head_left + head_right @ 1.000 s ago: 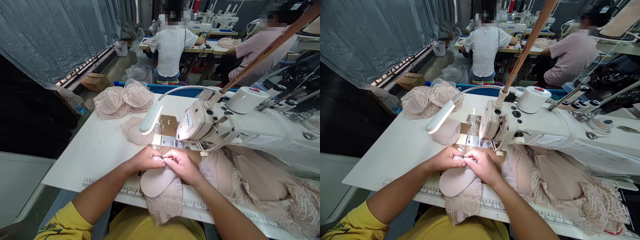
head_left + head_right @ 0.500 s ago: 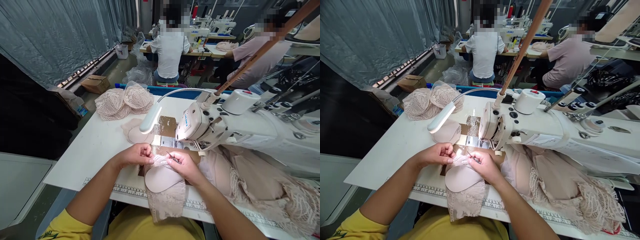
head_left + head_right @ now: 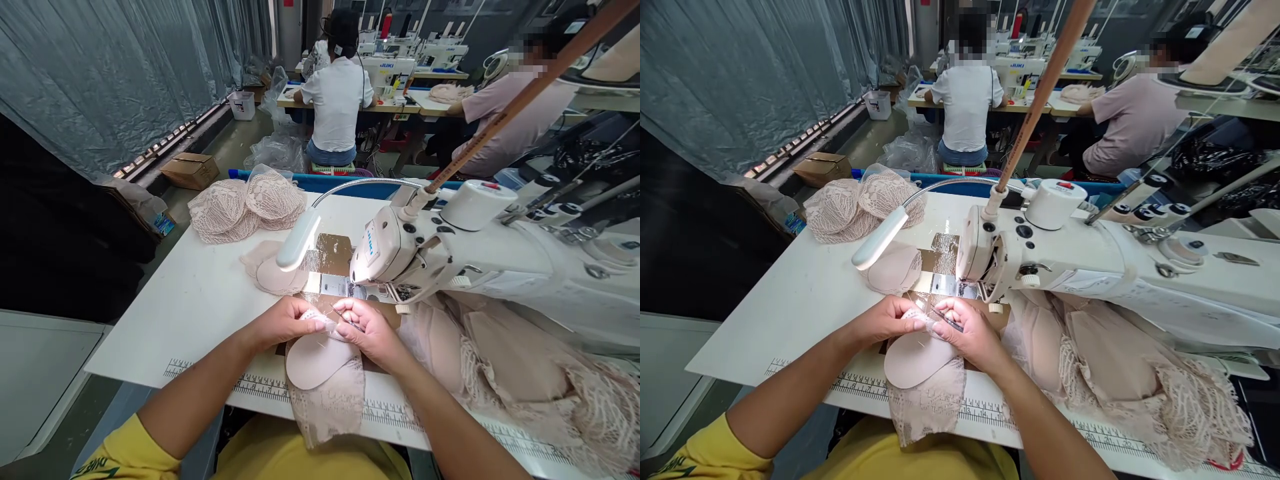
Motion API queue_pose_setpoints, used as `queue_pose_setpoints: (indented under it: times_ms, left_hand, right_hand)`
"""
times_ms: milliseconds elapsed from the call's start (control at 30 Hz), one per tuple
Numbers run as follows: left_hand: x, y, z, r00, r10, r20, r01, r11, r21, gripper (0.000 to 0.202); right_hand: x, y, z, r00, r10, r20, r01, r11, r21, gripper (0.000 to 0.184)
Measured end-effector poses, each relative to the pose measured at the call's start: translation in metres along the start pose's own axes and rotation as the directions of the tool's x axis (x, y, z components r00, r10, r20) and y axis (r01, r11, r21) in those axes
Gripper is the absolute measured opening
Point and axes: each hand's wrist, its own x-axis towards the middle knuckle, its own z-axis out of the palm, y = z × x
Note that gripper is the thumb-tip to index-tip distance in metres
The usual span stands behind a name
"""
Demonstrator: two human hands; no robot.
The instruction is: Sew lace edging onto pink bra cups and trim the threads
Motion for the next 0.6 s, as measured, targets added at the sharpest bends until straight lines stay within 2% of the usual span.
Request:
queue_pose_setpoints:
  times_ms: [100,233,433,600]
  left_hand:
    - [0.001,-0.005,-0.001,1.000,0.011,-0.027,-0.011,1.000,0.006,0.038]
    - [0.002,-0.006,-0.001,0.998,0.060,-0.035,-0.059,0.998,0.039,0.041]
    - [0.004,-0.008,0.001,0.998,0.059,-0.023,-0.057,0.997,0.055,0.039]
    - [0.007,-0.008,0.004,1.000,0.025,-0.012,-0.024,0.998,0.053,0.039]
  right_hand:
    - [-0.002,0.000,-0.011,1.000,0.008,0.029,-0.008,1.000,0.007,0.027]
    - [-0.002,-0.009,-0.018,0.996,0.022,0.087,-0.012,0.994,-0.111,0.022]
    - [0.000,-0.011,-0.008,0.993,0.029,0.114,-0.014,0.991,-0.132,0.022]
    - [0.002,-0.013,0.002,0.998,0.005,0.063,0.004,0.991,-0.134,0.019]
